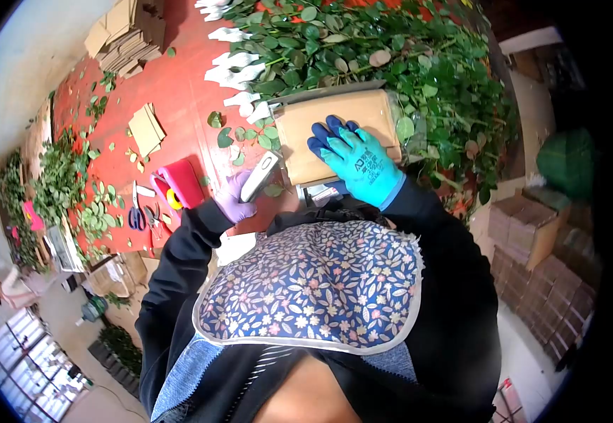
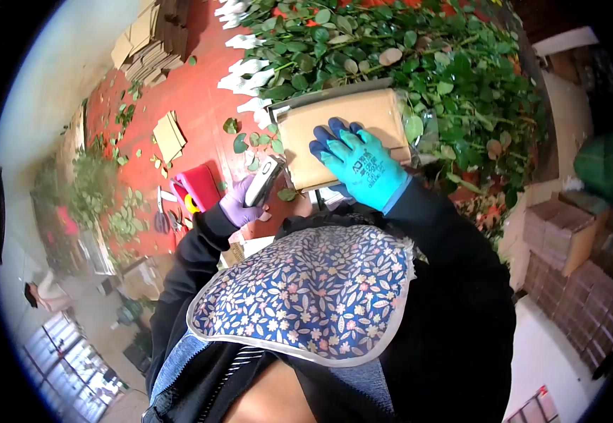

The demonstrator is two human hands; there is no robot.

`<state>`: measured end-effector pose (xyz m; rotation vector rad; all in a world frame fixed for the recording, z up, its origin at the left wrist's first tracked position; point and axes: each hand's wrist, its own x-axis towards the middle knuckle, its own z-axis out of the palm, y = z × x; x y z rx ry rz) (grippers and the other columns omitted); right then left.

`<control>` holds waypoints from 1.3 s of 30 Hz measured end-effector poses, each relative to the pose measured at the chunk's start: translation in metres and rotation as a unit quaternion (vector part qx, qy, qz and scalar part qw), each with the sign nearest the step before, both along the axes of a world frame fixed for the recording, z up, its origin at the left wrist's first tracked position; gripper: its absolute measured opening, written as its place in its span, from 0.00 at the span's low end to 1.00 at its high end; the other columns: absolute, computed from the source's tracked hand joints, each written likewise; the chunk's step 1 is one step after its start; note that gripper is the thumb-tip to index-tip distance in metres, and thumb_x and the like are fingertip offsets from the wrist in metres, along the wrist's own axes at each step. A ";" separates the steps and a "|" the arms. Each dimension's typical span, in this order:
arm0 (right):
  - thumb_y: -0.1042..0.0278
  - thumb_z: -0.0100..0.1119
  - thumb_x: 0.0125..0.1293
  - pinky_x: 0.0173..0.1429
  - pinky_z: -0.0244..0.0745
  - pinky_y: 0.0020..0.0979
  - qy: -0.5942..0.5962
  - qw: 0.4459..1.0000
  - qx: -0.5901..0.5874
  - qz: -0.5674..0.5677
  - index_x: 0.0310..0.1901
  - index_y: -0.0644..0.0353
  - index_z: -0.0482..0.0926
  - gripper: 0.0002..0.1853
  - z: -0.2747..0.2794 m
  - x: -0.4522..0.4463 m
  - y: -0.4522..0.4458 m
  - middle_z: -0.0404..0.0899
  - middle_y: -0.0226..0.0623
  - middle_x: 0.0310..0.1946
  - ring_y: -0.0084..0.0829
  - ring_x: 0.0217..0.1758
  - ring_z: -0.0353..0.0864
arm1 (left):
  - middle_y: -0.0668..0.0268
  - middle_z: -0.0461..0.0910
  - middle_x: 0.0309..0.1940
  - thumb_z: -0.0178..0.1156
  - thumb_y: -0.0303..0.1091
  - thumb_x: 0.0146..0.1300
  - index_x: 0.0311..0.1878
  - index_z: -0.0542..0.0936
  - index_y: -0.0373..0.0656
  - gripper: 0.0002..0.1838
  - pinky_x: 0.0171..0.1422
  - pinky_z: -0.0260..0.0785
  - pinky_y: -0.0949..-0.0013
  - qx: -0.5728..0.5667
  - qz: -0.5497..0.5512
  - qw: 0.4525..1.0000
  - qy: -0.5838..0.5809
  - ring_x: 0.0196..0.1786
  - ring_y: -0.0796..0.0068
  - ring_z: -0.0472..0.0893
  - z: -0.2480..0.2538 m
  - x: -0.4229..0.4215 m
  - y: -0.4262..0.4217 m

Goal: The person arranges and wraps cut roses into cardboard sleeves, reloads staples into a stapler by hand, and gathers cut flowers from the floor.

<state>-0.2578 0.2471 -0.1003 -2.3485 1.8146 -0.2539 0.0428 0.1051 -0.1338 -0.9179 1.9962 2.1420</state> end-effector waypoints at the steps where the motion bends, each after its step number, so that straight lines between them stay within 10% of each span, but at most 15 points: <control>1: 0.60 0.62 0.55 0.74 0.56 0.48 -0.005 1.000 0.003 -0.009 0.68 0.53 0.67 0.36 -0.001 0.000 0.002 0.61 0.40 0.73 0.44 0.76 0.59 | 0.66 0.79 0.41 0.64 0.19 0.50 0.61 0.72 0.39 0.31 0.51 0.72 0.68 -0.147 -0.088 0.985 -0.006 0.45 0.75 0.78 0.004 -0.007 -0.008; 6: 0.68 0.55 0.58 0.73 0.58 0.48 -0.010 1.000 -0.009 -0.016 0.68 0.52 0.68 0.32 -0.003 -0.002 0.003 0.62 0.38 0.73 0.42 0.77 0.58 | 0.53 0.79 0.42 0.64 0.24 0.41 0.61 0.74 0.39 0.36 0.51 0.72 0.58 -0.232 -0.178 0.956 -0.001 0.45 0.52 0.79 0.020 -0.036 -0.031; 13: 0.73 0.51 0.58 0.72 0.61 0.47 -0.038 0.999 -0.016 -0.031 0.67 0.51 0.70 0.32 -0.003 -0.004 0.004 0.64 0.36 0.73 0.41 0.76 0.61 | 0.55 0.82 0.34 0.61 0.24 0.48 0.52 0.79 0.40 0.23 0.44 0.74 0.61 -0.181 -0.236 0.954 -0.043 0.38 0.55 0.82 0.027 -0.060 -0.041; 18: 0.70 0.53 0.63 0.74 0.58 0.47 -0.100 0.995 -0.004 -0.020 0.68 0.57 0.69 0.28 0.017 -0.032 0.014 0.66 0.43 0.70 0.42 0.75 0.61 | 0.55 0.84 0.29 0.66 0.45 0.52 0.44 0.84 0.48 0.18 0.41 0.78 0.56 -0.315 -0.334 0.867 -0.193 0.33 0.53 0.84 0.039 -0.081 -0.043; 22: 0.63 0.42 0.78 0.79 0.50 0.40 -0.609 0.680 0.022 -0.408 0.71 0.64 0.63 0.25 -0.025 -0.062 0.044 0.64 0.42 0.72 0.37 0.76 0.59 | 0.54 0.84 0.29 0.65 0.37 0.50 0.41 0.84 0.44 0.14 0.40 0.77 0.55 -0.295 -0.370 0.860 -0.192 0.35 0.51 0.84 0.035 -0.091 -0.051; 26: 0.58 0.35 0.80 0.82 0.40 0.36 -0.427 0.839 0.004 -0.336 0.75 0.66 0.56 0.28 -0.036 -0.046 0.056 0.51 0.42 0.77 0.34 0.80 0.49 | 0.55 0.83 0.38 0.64 0.28 0.49 0.48 0.80 0.47 0.20 0.48 0.75 0.55 -0.255 -0.255 0.920 -0.152 0.42 0.52 0.83 0.036 -0.052 -0.043; 39: 0.58 0.34 0.80 0.81 0.46 0.39 -0.493 0.797 0.004 -0.350 0.74 0.67 0.58 0.28 -0.046 -0.046 0.050 0.55 0.44 0.76 0.36 0.78 0.55 | 0.62 0.74 0.47 0.55 0.34 0.63 0.64 0.71 0.37 0.26 0.64 0.65 0.41 -0.677 -0.061 0.716 -0.158 0.50 0.64 0.77 0.002 -0.024 0.056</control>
